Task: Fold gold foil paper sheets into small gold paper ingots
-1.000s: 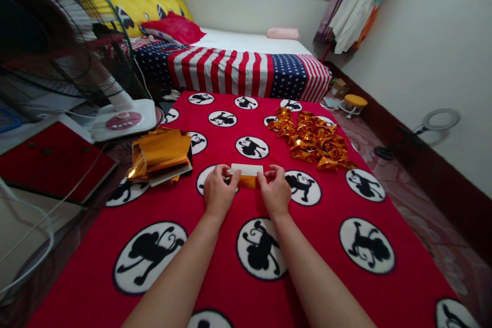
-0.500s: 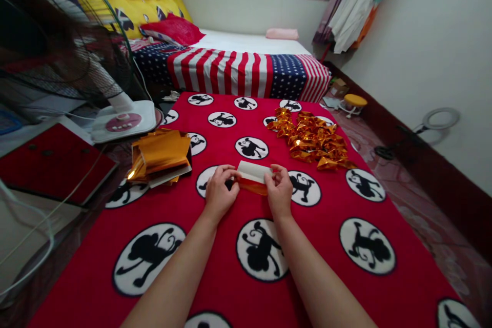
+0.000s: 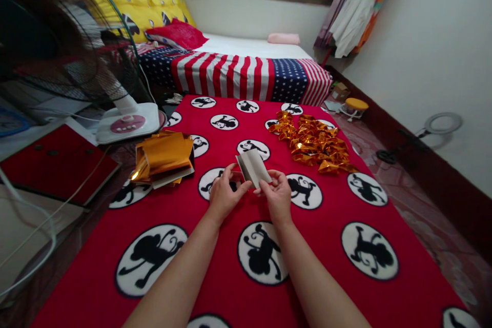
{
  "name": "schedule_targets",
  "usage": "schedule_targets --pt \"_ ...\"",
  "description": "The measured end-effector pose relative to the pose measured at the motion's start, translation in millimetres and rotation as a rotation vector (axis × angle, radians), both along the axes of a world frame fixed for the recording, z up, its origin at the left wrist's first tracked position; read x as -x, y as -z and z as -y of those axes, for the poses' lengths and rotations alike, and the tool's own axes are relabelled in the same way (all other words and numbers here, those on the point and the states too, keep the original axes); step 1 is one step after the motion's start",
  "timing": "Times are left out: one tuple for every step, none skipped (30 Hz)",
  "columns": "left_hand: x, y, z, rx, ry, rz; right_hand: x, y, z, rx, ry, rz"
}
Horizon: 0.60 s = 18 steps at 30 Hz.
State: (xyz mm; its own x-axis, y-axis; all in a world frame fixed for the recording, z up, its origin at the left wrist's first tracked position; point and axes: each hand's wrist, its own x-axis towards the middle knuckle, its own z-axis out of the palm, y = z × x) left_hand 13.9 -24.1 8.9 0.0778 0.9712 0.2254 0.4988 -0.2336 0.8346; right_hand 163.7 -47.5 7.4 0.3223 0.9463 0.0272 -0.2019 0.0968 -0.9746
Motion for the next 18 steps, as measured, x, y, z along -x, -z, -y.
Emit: schedule_targets --pt "0.1 0.6 -0.1 0.003 -0.012 -0.017 2.4 -0.6 1.1 0.005 -0.017 0.0" --pt "0.2 1.6 -0.4 0.007 -0.026 -0.032 4.4 -1.0 2.0 0.008 -0.034 -0.002" --pt "0.2 2.6 -0.6 0.012 -0.041 -0.042 5.9 -1.2 2.8 0.01 -0.05 -0.005" --pt "0.1 3.7 -1.0 0.017 -0.055 -0.043 7.0 -1.2 3.3 0.011 -0.063 -0.009" --pt "0.0 4.7 -1.3 0.021 -0.06 -0.033 7.5 -1.2 3.7 0.011 -0.073 -0.015" --pt "-0.1 5.5 -1.6 0.024 -0.057 -0.011 7.6 -1.2 3.8 0.01 -0.076 -0.022" --pt "0.0 6.1 -1.9 0.024 -0.05 0.021 7.4 -1.2 3.8 0.008 -0.077 -0.03" --pt "0.2 6.4 -2.1 0.024 -0.038 0.058 7.0 -1.1 3.5 0.006 -0.073 -0.036" --pt "0.7 6.6 -2.4 0.022 -0.022 0.103 6.5 -1.1 3.2 0.005 -0.067 -0.04" --pt "1.3 6.7 -2.7 0.022 -0.001 0.154 6.0 -1.0 2.7 0.004 -0.06 -0.041" --pt "2.0 6.7 -3.0 0.024 0.02 0.212 5.5 -0.7 2.2 0.003 -0.051 -0.041" --pt "2.8 6.7 -3.4 0.029 0.039 0.277 5.1 -0.4 1.6 0.002 -0.042 -0.04" --pt "3.5 6.8 -3.8 0.039 0.054 0.347 4.8 0.0 1.1 0.002 -0.034 -0.042" --pt "4.0 7.0 -4.2 0.052 0.059 0.416 4.6 0.6 0.5 0.004 -0.028 -0.044" --pt "4.3 7.4 -4.7 0.065 0.051 0.469 4.4 1.1 0.1 0.007 -0.026 -0.047" --pt "4.4 7.8 -5.1 0.074 0.035 0.5 4.3 1.7 -0.2 0.009 -0.028 -0.05" --pt "4.4 8.3 -5.5 0.075 0.017 0.507 4.3 2.1 -0.3 0.011 -0.035 -0.05" --pt "4.1 8.9 -5.8 0.072 0.007 0.494 4.2 2.4 -0.3 0.009 -0.045 -0.048"
